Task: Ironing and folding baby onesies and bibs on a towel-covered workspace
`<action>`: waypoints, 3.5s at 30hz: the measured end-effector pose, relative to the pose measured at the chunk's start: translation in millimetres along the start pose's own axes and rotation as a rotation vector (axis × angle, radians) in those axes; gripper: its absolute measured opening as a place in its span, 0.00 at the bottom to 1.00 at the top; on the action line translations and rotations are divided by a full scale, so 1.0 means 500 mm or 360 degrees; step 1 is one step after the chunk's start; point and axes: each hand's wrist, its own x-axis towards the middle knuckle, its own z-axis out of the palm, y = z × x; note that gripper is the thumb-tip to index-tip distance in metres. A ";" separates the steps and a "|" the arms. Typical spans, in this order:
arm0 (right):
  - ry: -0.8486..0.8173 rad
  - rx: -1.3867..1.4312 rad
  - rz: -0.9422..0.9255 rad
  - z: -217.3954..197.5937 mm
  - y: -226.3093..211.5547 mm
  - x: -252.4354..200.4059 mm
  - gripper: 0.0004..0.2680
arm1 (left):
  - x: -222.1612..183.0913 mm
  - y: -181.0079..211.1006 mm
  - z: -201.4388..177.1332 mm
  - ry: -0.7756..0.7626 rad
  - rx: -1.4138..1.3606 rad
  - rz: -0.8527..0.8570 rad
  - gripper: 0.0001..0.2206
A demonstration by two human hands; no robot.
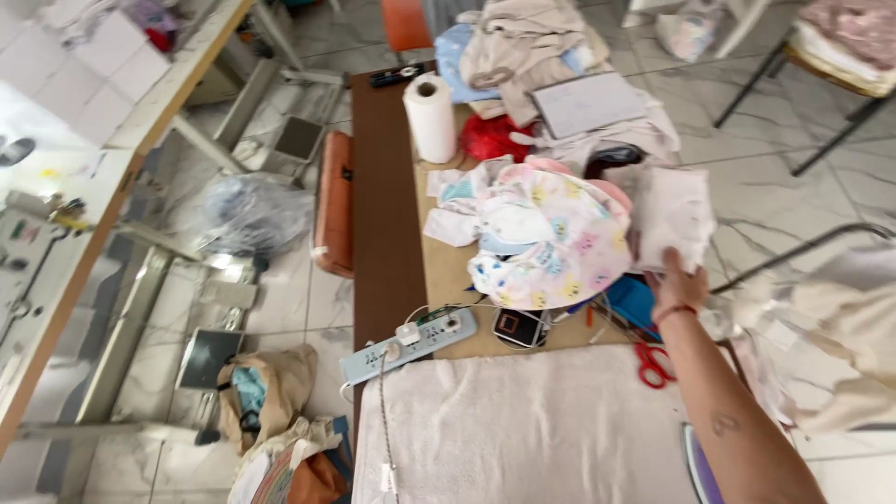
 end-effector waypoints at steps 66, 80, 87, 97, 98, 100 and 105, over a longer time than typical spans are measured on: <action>-0.1323 -0.0860 0.1590 -0.210 -0.145 -0.615 0.20 | -0.238 0.339 -0.108 0.0536 -0.2542 -0.0062 0.09; -0.3495 -0.1826 -0.0684 -0.319 -0.493 -0.740 0.05 | -0.407 0.509 -0.279 0.0007 0.0972 0.1021 0.08; -0.3227 -0.3850 0.0631 -0.505 -0.489 -0.544 0.19 | -0.585 0.582 -0.403 -0.0897 0.0506 0.0086 0.05; -0.1802 -0.3175 -0.0582 -0.279 -0.364 -0.423 0.16 | -0.184 0.391 -0.354 0.0556 0.0537 0.0441 0.10; -0.1666 -0.2926 -0.1190 -0.302 -0.298 -0.368 0.13 | -0.126 0.336 -0.328 0.1007 0.0773 0.0699 0.13; -0.1738 -0.2554 -0.1287 -0.360 -0.245 -0.373 0.13 | -0.143 0.311 -0.270 0.0979 0.0720 0.0540 0.13; -0.1635 -0.2560 -0.0509 -0.603 -0.078 -0.371 0.11 | -0.198 0.100 -0.066 0.0668 0.0309 -0.0087 0.11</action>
